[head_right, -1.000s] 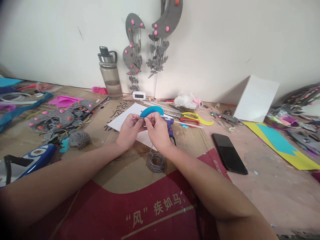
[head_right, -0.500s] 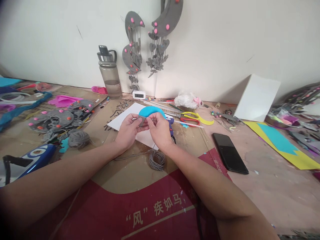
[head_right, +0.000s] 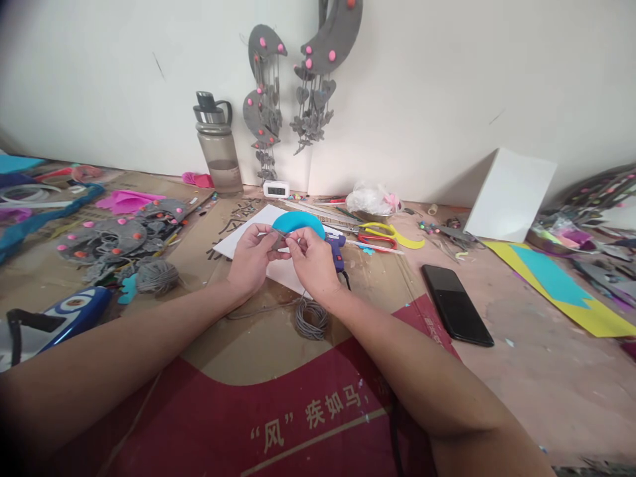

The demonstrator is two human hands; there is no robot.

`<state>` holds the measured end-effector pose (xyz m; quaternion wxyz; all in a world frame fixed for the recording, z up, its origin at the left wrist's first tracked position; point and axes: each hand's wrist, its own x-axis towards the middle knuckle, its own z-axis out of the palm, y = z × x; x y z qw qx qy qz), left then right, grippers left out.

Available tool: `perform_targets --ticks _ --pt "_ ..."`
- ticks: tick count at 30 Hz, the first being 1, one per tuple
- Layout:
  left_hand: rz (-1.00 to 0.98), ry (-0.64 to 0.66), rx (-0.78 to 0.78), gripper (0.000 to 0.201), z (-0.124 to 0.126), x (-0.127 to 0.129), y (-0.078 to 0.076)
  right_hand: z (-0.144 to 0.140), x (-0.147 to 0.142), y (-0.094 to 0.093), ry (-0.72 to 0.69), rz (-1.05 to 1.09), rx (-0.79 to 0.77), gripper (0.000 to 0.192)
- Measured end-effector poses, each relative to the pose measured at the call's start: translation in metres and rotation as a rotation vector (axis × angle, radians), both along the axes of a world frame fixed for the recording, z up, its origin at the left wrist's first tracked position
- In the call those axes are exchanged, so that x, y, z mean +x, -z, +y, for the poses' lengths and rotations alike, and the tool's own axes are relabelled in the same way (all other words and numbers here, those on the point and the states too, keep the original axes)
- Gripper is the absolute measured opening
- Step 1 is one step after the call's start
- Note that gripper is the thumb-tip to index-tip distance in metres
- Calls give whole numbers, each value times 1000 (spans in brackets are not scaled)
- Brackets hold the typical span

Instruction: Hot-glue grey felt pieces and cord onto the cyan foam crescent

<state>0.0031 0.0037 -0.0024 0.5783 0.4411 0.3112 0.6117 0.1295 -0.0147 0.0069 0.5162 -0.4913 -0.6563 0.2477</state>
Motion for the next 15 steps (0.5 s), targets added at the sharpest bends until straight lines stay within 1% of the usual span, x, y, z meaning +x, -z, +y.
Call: perform_targets --ticks 6,11,15 --pt "-4 35 21 21 -3 0 -1 0 2 -3 63 11 -5 16" --pt "-28 21 21 17 -3 1 -2 1 3 -2 102 -31 -17 17" --pt "-12 11 -5 15 -2 1 -2 3 4 -1 106 -19 -19 17"
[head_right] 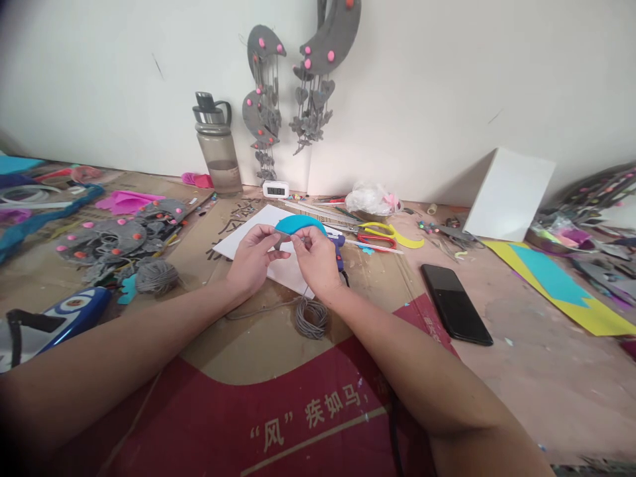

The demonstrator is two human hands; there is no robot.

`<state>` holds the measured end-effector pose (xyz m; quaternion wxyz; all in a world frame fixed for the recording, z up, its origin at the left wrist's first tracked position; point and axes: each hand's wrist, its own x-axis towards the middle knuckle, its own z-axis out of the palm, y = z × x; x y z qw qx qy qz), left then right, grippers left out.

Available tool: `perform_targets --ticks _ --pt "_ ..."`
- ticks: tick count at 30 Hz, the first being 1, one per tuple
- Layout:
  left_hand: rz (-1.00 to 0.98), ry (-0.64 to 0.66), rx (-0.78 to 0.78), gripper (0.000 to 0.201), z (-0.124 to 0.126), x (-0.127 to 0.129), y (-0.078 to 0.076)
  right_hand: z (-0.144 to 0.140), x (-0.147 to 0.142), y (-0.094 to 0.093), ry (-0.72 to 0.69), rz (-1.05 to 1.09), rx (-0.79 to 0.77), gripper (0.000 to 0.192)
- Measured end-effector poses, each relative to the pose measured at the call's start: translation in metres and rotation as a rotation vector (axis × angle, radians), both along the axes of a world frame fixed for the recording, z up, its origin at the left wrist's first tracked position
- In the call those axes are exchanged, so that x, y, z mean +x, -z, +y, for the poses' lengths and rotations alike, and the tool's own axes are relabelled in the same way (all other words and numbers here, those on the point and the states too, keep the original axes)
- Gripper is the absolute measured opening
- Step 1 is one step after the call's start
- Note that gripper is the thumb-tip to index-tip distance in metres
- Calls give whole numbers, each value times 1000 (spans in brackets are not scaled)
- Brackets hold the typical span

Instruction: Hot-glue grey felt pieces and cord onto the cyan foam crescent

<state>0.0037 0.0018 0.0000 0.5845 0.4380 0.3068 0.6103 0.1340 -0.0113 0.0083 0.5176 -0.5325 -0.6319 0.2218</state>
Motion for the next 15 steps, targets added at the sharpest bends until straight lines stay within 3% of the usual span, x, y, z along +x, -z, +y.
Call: perform_targets --ticks 6,11,15 --pt "-38 2 -40 18 4 1 1 0 0 4 -11 -47 0 16" --pt "-104 -24 -103 15 7 -3 -2 -7 -3 2 -38 -238 89 15" --pt "-172 31 -176 8 12 -8 -4 -7 -2 1 -14 -313 48 14"
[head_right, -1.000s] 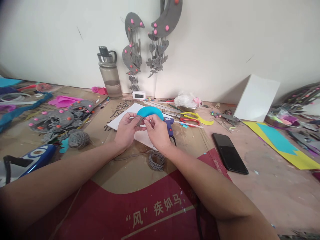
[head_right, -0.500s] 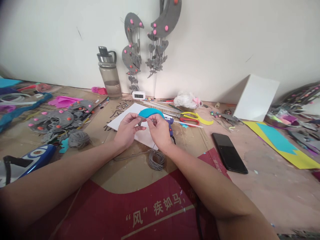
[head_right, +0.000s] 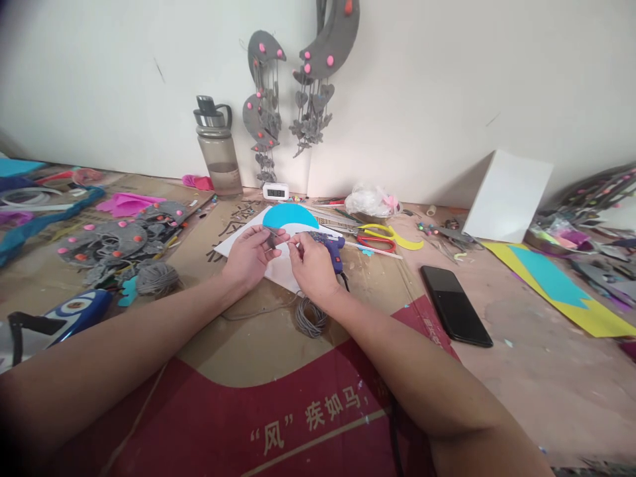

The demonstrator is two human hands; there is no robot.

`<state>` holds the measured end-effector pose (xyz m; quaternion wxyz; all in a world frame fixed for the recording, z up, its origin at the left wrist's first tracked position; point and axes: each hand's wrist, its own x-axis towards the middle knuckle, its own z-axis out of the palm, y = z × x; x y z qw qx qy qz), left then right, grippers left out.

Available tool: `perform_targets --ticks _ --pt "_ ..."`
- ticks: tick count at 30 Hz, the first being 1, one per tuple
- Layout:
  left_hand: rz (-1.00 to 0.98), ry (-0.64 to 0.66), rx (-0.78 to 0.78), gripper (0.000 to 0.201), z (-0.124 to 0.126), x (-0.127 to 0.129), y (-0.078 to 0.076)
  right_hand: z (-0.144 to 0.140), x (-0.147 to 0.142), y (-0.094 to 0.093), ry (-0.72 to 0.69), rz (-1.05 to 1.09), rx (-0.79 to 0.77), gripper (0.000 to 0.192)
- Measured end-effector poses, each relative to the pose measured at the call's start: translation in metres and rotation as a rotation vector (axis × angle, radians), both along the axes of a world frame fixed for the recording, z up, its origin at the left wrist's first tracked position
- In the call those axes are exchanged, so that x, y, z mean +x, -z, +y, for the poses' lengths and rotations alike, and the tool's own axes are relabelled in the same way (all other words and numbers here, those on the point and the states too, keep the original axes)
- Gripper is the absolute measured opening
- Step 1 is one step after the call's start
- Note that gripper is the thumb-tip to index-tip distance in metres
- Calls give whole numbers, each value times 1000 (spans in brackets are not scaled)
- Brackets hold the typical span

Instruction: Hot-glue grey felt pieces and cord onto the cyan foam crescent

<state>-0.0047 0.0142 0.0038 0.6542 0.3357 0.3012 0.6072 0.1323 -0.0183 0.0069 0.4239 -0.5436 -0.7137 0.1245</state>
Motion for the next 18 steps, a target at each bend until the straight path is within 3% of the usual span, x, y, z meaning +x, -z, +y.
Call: perform_targets --ticks 4,9,13,18 --pt "-79 16 -16 7 4 -2 2 2 -1 3 -32 -115 -52 14" --pt "-91 -45 -15 9 4 0 6 3 3 -8 -68 -270 30 24" --pt "-63 -89 -19 9 2 2 8 2 28 -27 97 -273 40 21" --pt "-37 -111 -27 7 1 3 8 -11 63 -28 305 -475 -166 29"
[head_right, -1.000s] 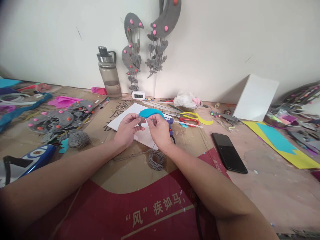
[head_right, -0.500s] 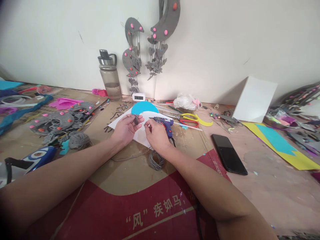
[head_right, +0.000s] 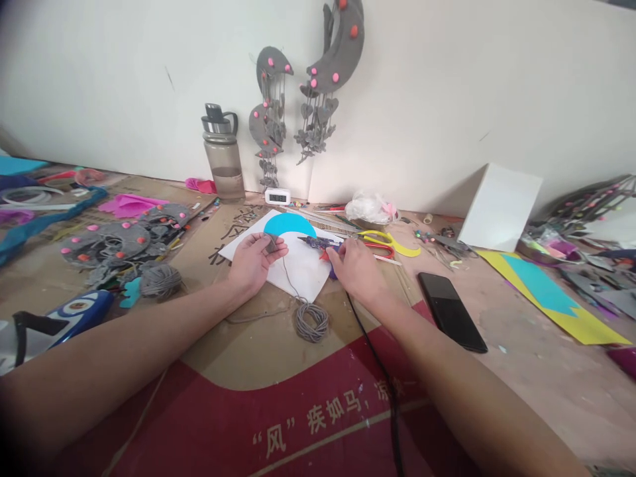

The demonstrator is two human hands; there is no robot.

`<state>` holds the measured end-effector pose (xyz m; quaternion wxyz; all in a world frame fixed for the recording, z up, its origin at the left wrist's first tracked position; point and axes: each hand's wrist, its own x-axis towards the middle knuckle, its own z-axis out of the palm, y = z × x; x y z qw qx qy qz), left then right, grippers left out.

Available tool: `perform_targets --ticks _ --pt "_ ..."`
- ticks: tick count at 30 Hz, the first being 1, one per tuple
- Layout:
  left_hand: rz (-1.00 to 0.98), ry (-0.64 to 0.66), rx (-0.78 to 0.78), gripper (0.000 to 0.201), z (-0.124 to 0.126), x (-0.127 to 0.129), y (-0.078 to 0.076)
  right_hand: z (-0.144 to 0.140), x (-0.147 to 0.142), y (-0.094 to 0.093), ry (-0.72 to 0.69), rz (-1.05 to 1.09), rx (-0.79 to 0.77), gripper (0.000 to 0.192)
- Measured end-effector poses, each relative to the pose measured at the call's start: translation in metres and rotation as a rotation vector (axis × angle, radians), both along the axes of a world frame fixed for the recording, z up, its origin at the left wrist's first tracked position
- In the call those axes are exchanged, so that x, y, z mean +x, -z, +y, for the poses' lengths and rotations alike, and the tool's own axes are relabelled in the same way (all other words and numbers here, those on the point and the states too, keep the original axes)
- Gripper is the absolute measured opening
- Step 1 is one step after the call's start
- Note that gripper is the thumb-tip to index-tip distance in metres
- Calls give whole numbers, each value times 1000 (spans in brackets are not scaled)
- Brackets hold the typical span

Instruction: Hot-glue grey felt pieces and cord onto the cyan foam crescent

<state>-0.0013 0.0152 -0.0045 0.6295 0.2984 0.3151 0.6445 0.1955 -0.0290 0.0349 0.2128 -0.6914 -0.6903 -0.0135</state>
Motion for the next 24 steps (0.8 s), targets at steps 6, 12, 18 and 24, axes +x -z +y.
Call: perform_targets --ticks 6,12,18,24 --pt "7 1 22 11 -2 0 -1 8 5 27 121 -19 -154 44" --pt "14 1 17 10 1 -1 1 24 7 17 160 196 -156 20" --pt "6 4 -1 7 2 0 0 4 12 7 166 646 -4 24" --pt "34 25 13 11 1 1 0 -26 -8 -5 -148 808 236 30"
